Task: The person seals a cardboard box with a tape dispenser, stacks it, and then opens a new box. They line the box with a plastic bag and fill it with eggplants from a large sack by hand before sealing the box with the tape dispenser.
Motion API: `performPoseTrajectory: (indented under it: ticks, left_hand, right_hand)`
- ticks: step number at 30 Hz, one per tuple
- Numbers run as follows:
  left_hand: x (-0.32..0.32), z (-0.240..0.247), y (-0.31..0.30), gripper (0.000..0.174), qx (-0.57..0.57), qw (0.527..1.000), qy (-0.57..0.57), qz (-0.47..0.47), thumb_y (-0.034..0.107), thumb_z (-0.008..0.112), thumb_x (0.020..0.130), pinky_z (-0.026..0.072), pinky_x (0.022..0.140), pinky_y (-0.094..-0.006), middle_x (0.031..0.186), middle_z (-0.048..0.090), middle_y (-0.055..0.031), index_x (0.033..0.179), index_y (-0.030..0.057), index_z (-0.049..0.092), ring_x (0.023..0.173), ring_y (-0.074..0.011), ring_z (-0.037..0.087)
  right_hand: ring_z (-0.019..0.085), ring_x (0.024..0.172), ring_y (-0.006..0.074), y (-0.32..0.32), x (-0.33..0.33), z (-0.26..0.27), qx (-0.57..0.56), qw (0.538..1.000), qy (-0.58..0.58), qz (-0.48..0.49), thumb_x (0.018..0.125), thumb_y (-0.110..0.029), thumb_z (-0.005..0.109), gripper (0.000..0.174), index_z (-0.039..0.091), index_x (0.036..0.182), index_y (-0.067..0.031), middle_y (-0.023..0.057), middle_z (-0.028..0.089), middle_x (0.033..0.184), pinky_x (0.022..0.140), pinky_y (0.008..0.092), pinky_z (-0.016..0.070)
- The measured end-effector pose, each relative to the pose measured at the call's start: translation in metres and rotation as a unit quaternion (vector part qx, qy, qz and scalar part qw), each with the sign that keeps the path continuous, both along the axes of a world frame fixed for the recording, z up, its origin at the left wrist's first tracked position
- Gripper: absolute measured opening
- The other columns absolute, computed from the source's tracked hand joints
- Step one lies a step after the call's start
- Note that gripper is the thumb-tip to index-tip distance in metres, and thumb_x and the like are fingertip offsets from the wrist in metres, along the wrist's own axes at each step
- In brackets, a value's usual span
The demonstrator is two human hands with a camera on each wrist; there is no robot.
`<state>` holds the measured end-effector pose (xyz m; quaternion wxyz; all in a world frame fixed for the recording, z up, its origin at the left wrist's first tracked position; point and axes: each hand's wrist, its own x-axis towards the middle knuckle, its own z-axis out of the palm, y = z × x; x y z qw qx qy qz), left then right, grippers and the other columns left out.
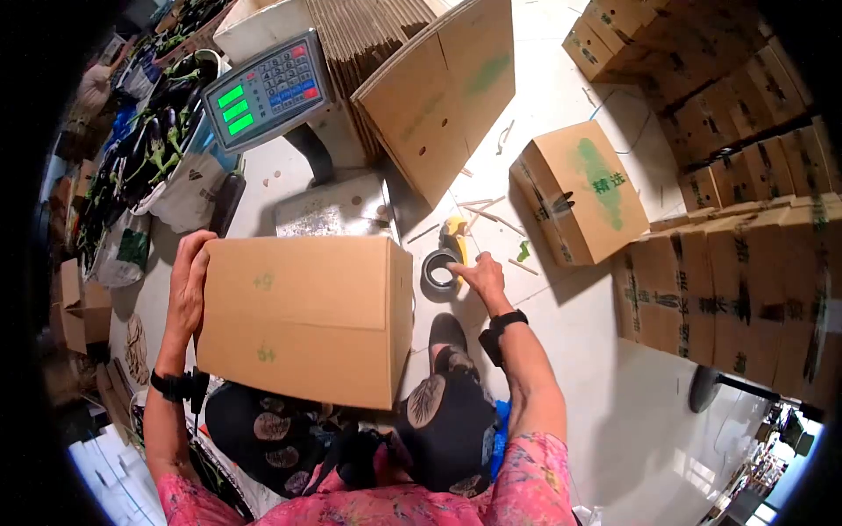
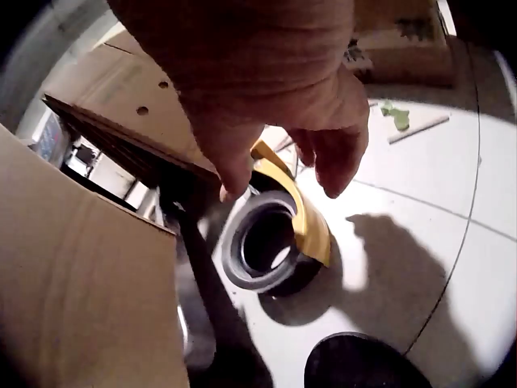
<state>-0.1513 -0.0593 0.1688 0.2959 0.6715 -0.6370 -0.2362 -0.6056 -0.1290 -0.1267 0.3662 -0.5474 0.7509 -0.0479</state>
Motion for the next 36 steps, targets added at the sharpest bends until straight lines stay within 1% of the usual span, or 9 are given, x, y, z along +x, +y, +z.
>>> performPoseTrajectory:
  ticks: [4, 5, 9, 14, 18, 25, 30, 34, 36]
  left_hand:
    - [0.004, -0.005, -0.001, 0.026, 0.013, 1.000, 0.004, 0.012, 0.020, 0.046, 0.104, 0.0392, 0.099, -0.0305, 0.116, 0.053, -0.0118, 0.116, -0.0011, 0.056, 0.111, -0.0238, 0.052]
    - [0.005, -0.005, -0.001, 0.026, 0.016, 1.000, 0.000, 0.010, 0.020, 0.047, 0.104, 0.0388, 0.101, -0.0304, 0.118, 0.053, -0.0114, 0.117, -0.0008, 0.056, 0.113, -0.0231, 0.051]
    - [0.004, -0.005, 0.000, 0.025, 0.013, 1.000, 0.010, 0.008, 0.018, 0.047, 0.103, 0.0392, 0.100, -0.0302, 0.118, 0.053, -0.0112, 0.118, -0.0005, 0.056, 0.113, -0.0229, 0.052]
    - [0.005, -0.003, -0.001, 0.024, -0.003, 1.000, -0.006, -0.001, 0.015, 0.048, 0.102, 0.0404, 0.099, -0.0301, 0.116, 0.055, -0.0120, 0.118, -0.0009, 0.056, 0.111, -0.0235, 0.054]
    - [0.009, -0.010, -0.004, 0.023, -0.045, 0.999, 0.022, -0.007, 0.013, 0.050, 0.101, 0.0429, 0.096, -0.0314, 0.112, 0.057, -0.0129, 0.116, -0.0020, 0.058, 0.106, -0.0246, 0.057]
    - [0.014, -0.011, 0.003, 0.025, -0.070, 0.997, 0.005, -0.026, 0.017, 0.050, 0.101, 0.0432, 0.096, -0.0327, 0.110, 0.057, -0.0142, 0.115, -0.0015, 0.059, 0.107, -0.0260, 0.058]
    - [0.015, -0.016, 0.003, 0.024, -0.104, 0.994, 0.002, -0.038, 0.016, 0.049, 0.100, 0.0438, 0.095, -0.0366, 0.107, 0.057, -0.0153, 0.113, -0.0012, 0.059, 0.105, -0.0293, 0.057]
    - [0.017, -0.023, 0.005, 0.024, -0.113, 0.993, 0.007, -0.030, 0.017, 0.049, 0.100, 0.0437, 0.095, -0.0382, 0.107, 0.057, -0.0164, 0.114, -0.0001, 0.059, 0.105, -0.0323, 0.055]
    - [0.018, -0.022, 0.007, 0.024, -0.126, 0.991, 0.006, -0.037, 0.018, 0.050, 0.100, 0.0437, 0.095, -0.0388, 0.108, 0.057, -0.0164, 0.116, 0.0012, 0.059, 0.106, -0.0327, 0.055]
  right_hand:
    - [0.067, 0.096, 0.0417, -0.001, 0.031, -0.036, -0.018, 0.998, 0.056, 0.007, 0.063, -0.056, 0.083, 0.075, 0.060, 0.102, 0.0029, 0.0275, 0.069, 0.100, 0.082, 0.0475, 0.0536]
    - [0.067, 0.097, 0.0435, 0.001, 0.035, -0.042, -0.032, 0.997, 0.065, -0.006, 0.069, -0.040, 0.079, 0.056, 0.060, 0.101, 0.0017, 0.0282, 0.068, 0.101, 0.082, 0.0497, 0.0532]
    - [0.067, 0.097, 0.0391, 0.001, 0.012, -0.045, -0.007, 0.994, -0.091, -0.058, 0.073, -0.021, 0.069, 0.045, 0.058, 0.110, 0.0024, 0.0264, 0.067, 0.106, 0.086, 0.0453, 0.0533]
    - [0.062, 0.100, 0.0190, 0.017, 0.001, 0.089, -0.182, 0.856, -0.452, -0.172, 0.075, -0.013, 0.070, 0.060, 0.050, 0.131, -0.0015, 0.0093, 0.064, 0.113, 0.092, 0.0329, 0.0507]
    - [0.063, 0.098, 0.0164, 0.010, -0.018, 0.168, -0.156, 0.776, -0.586, -0.171, 0.077, -0.011, 0.071, 0.052, 0.055, 0.125, -0.0019, 0.0053, 0.065, 0.108, 0.091, 0.0300, 0.0504]
    - [0.066, 0.084, 0.0138, 0.039, 0.016, 0.306, -0.148, 0.789, -0.580, -0.139, 0.080, -0.014, 0.069, 0.044, 0.056, 0.120, -0.0017, 0.0064, 0.066, 0.092, 0.076, 0.0294, 0.0566]
    - [0.053, 0.072, 0.0112, 0.052, 0.050, 0.359, -0.164, 0.834, -0.524, 0.055, 0.078, -0.028, 0.068, 0.046, 0.056, 0.113, -0.0019, 0.0023, 0.057, 0.085, 0.068, 0.0241, 0.0447]
    - [0.060, 0.098, 0.0157, 0.062, 0.095, 0.393, -0.205, 0.854, -0.470, 0.091, 0.070, -0.023, 0.071, 0.061, 0.051, 0.123, -0.0004, 0.0062, 0.059, 0.109, 0.084, 0.0283, 0.0497]
    - [0.061, 0.110, 0.0198, 0.070, 0.124, 0.424, -0.159, 0.894, -0.404, 0.112, 0.070, -0.003, 0.079, 0.069, 0.044, 0.130, -0.0039, 0.0096, 0.059, 0.119, 0.099, 0.0316, 0.0486]
